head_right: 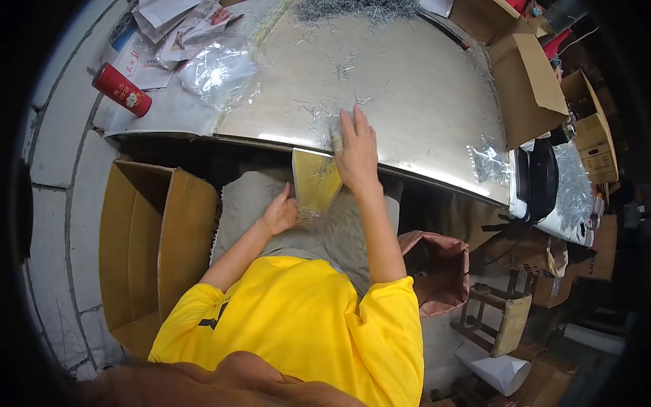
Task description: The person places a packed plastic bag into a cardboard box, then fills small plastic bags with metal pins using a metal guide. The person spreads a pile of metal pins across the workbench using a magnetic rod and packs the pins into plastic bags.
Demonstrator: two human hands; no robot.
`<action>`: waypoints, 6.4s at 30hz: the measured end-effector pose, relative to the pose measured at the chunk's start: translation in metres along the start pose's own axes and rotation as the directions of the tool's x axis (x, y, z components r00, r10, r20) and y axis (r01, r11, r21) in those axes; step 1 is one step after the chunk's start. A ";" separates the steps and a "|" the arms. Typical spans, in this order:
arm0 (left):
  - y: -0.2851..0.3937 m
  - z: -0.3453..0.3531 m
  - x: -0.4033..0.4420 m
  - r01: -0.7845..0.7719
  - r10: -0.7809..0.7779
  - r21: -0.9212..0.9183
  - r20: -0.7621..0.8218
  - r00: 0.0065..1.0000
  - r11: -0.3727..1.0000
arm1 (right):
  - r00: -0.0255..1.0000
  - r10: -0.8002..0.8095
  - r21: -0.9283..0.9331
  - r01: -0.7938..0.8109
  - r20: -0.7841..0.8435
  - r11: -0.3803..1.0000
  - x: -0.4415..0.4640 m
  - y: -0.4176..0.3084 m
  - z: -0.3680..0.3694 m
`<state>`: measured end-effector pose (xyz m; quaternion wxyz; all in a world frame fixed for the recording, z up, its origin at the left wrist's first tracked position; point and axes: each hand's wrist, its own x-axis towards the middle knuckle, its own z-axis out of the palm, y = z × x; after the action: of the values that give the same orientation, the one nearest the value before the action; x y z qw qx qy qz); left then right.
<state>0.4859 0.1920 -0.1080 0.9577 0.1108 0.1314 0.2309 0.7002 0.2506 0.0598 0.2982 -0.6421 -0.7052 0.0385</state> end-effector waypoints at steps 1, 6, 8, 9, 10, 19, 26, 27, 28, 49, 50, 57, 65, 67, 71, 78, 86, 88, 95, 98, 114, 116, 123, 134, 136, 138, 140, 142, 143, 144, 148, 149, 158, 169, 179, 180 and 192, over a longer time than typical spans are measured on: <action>-0.001 0.006 -0.002 0.006 -0.006 -0.006 -0.002 1.000 1.000 | 0.999 -0.045 0.028 0.045 -0.012 0.999 -0.013 -0.008 -0.001; -0.001 0.031 -0.006 0.000 0.013 0.118 -0.107 0.994 0.993 | 0.987 -0.077 0.018 0.076 0.138 0.997 -0.051 -0.033 -0.018; -0.001 0.032 -0.003 -0.017 0.025 0.122 -0.067 0.997 0.992 | 0.985 -0.058 0.037 0.053 0.160 0.998 -0.048 -0.031 -0.027; -0.002 0.032 -0.003 -0.032 0.036 0.132 -0.027 0.999 0.991 | 0.984 -0.039 0.057 0.029 0.177 0.998 -0.047 -0.030 -0.028; -0.003 0.030 -0.003 -0.027 0.030 0.126 -0.026 0.999 0.992 | 0.983 -0.033 0.053 0.024 0.182 0.998 -0.046 -0.030 -0.026; -0.006 0.036 -0.012 -0.059 0.029 0.365 0.087 0.996 0.929 | 0.997 -0.006 -0.040 0.010 0.078 0.999 -0.011 -0.005 -0.007; -0.015 0.017 -0.011 0.036 0.042 0.575 -0.123 0.992 0.817 | 0.998 -0.035 0.116 0.042 -0.060 0.992 -0.048 -0.034 -0.043; -0.014 0.015 -0.012 0.059 0.023 0.617 -0.124 0.992 0.785 | 0.996 -0.057 0.155 0.066 -0.067 0.986 -0.056 -0.033 -0.048; -0.013 0.018 -0.013 0.068 0.012 0.623 -0.124 0.992 0.779 | 0.996 -0.046 0.155 0.058 -0.077 0.986 -0.066 -0.033 -0.047; -0.010 0.018 -0.019 -0.053 0.121 0.491 -0.108 0.987 0.869 | 0.864 -0.220 0.226 0.128 0.453 0.966 -0.135 -0.023 0.018; -0.008 0.022 -0.020 -0.085 0.120 0.574 -0.024 0.993 0.814 | 0.860 -0.213 0.285 0.083 0.463 0.955 -0.135 -0.021 0.021; -0.013 0.039 -0.015 -0.048 0.157 0.581 -0.139 0.978 0.813 | 0.908 -0.028 0.404 -0.158 0.417 0.901 -0.126 -0.035 0.001; -0.017 0.034 -0.020 -0.014 0.157 0.654 -0.161 0.974 0.756 | 0.818 -0.104 0.401 -0.163 0.565 0.901 -0.126 -0.039 -0.004; -0.017 0.034 -0.025 0.038 0.139 0.707 -0.191 0.972 0.706 | 0.830 -0.104 0.362 -0.122 0.548 0.924 -0.125 -0.041 -0.001; -0.021 0.025 -0.043 0.119 0.085 0.652 -0.273 0.958 0.749 | 0.940 0.014 0.363 -0.145 0.341 0.920 -0.114 -0.045 -0.028; 0.016 0.091 -0.039 0.149 0.118 0.601 -0.382 0.917 0.785 | 0.882 0.013 0.611 -0.336 0.470 0.716 -0.110 -0.027 -0.027; 0.030 0.115 -0.040 -0.216 0.317 0.495 -0.129 0.940 0.842 | 0.817 0.150 0.580 -0.512 0.558 0.634 -0.108 -0.024 -0.011; 0.022 0.098 -0.038 -0.203 0.342 0.513 -0.192 0.920 0.834 | 0.947 0.035 0.663 -0.249 0.318 0.706 -0.102 -0.033 -0.016; 0.008 0.094 -0.029 -0.227 0.423 0.727 -0.096 0.901 0.648 | 0.884 0.119 0.634 -0.412 0.452 0.654 -0.096 -0.034 -0.010; 0.009 0.101 -0.026 -0.232 0.463 0.727 -0.131 0.877 0.646 | 0.771 0.144 0.595 -0.582 0.620 0.555 -0.094 -0.026 0.001; 0.024 0.096 -0.015 -0.563 0.548 -0.048 -0.172 0.818 0.825 | 0.921 0.081 0.522 -0.286 0.380 0.804 -0.074 -0.077 -0.023; 0.021 0.092 -0.014 -0.567 0.544 -0.037 -0.237 0.805 0.823 | 0.894 0.058 0.506 -0.304 0.444 0.807 -0.076 -0.077 -0.019; 0.029 0.095 -0.027 -0.274 0.282 -0.156 0.031 0.959 0.949 | 0.821 -0.031 0.810 -0.555 0.570 0.189 -0.076 -0.076 -0.007; 0.026 0.114 -0.027 -0.541 0.538 -0.003 -0.092 0.838 0.841 | 0.835 0.052 0.794 -0.539 0.548 0.282 -0.090 -0.076 -0.002; 0.024 0.100 -0.025 -0.506 0.503 0.004 -0.111 0.857 0.862 | 0.837 0.042 0.794 -0.532 0.545 0.295 -0.090 -0.067 -0.002; 0.026 0.093 -0.026 -0.467 0.464 0.010 -0.129 0.876 0.884 | 0.840 0.034 0.794 -0.525 0.542 0.306 -0.090 -0.061 -0.006; 0.029 0.094 -0.026 -0.431 0.438 -0.124 0.031 0.898 0.894 | 0.890 0.174 0.719 -0.446 0.422 0.534 -0.088 -0.058 -0.012; 0.026 0.102 -0.022 -0.449 0.452 -0.079 0.012 0.892 0.890 | 0.904 0.196 0.692 -0.419 0.380 0.588 -0.087 -0.052 -0.010; 0.024 0.107 -0.020 -0.474 0.474 -0.034 -0.007 0.881 0.880 | 0.911 0.173 0.714 -0.403 0.375 0.573 -0.087 -0.053 -0.010; 0.023 0.113 -0.019 -0.463 0.463 -0.031 -0.002 0.886 0.886 | 0.918 0.152 0.735 -0.387 0.368 0.557 -0.086 -0.054 -0.010; 0.016 0.119 -0.013 -0.406 0.409 0.184 0.022 0.912 0.895 | 0.841 0.200 0.749 -0.539 0.502 0.386 -0.087 -0.050 0.000; 0.013 0.117 -0.009 -0.393 0.401 0.252 0.022 0.916 0.884 | 0.839 0.227 0.731 -0.542 0.494 0.414 -0.085 -0.050 -0.003; 0.024 0.107 -0.024 -0.291 0.278 0.158 0.097 0.956 0.944 | 0.946 0.324 0.495 -0.296 0.031 0.817 -0.049 0.071 -0.098; 0.016 0.116 -0.026 -0.177 0.216 0.402 -0.053 0.975 0.898 | 0.874 0.249 -0.379 -0.417 -0.417 0.826 -0.042 0.255 -0.169; 0.041 0.128 -0.041 -0.262 0.524 0.861 -0.006 0.852 0.436 | 0.946 0.231 -0.011 -0.240 -0.229 0.971 0.026 0.135 -0.077; 0.053 0.144 -0.039 -0.152 0.603 0.987 0.156 0.782 -0.058 | 0.923 0.350 0.063 -0.344 -0.157 0.937 0.042 0.137 -0.054; 0.145 0.164 0.073 0.120 0.409 0.676 0.286 0.867 -0.727 | 0.962 -0.044 -0.064 0.064 0.271 0.996 0.220 0.064 0.074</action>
<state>0.5388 0.3273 0.0712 0.1562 0.8981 0.3697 0.1797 0.7227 0.4899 0.0531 0.1771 -0.6218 -0.7573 0.0920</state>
